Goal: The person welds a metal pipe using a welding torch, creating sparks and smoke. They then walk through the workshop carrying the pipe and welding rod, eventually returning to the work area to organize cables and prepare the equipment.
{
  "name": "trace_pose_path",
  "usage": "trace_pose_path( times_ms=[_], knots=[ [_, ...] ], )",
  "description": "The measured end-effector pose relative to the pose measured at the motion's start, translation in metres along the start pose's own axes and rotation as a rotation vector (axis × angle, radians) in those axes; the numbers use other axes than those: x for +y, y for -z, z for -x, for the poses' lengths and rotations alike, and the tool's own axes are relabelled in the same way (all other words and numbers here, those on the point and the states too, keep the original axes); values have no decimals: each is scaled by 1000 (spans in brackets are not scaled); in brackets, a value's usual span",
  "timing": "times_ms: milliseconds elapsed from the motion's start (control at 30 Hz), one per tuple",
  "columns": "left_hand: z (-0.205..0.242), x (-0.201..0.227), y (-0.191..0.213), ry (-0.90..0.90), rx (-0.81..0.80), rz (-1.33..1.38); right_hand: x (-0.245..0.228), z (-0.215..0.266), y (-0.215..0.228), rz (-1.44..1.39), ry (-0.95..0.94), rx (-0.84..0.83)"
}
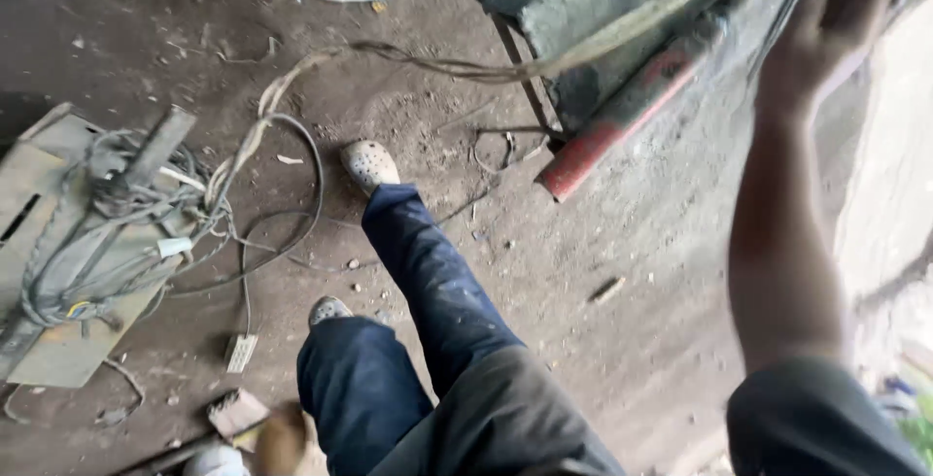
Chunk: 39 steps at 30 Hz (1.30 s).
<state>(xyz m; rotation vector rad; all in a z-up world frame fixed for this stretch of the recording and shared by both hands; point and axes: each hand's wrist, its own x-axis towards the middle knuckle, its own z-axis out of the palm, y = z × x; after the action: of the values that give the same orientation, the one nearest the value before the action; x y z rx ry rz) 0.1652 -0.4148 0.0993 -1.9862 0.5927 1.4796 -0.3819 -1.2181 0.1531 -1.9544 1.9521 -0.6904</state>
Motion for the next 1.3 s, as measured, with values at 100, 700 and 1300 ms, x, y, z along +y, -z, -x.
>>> trace_pose_path(
  times_ms=[100, 700, 1300],
  knots=[
    [24, 202, 213, 23, -19, -9, -110, 52, -20, -353, 13, -90],
    [97, 635, 327, -1349, 687, 250, -168, 68, -110, -1297, -971, 85],
    [127, 566, 323, -1391, 628, 629, -268, 74, 32, -1344, -565, -95]
  ],
)
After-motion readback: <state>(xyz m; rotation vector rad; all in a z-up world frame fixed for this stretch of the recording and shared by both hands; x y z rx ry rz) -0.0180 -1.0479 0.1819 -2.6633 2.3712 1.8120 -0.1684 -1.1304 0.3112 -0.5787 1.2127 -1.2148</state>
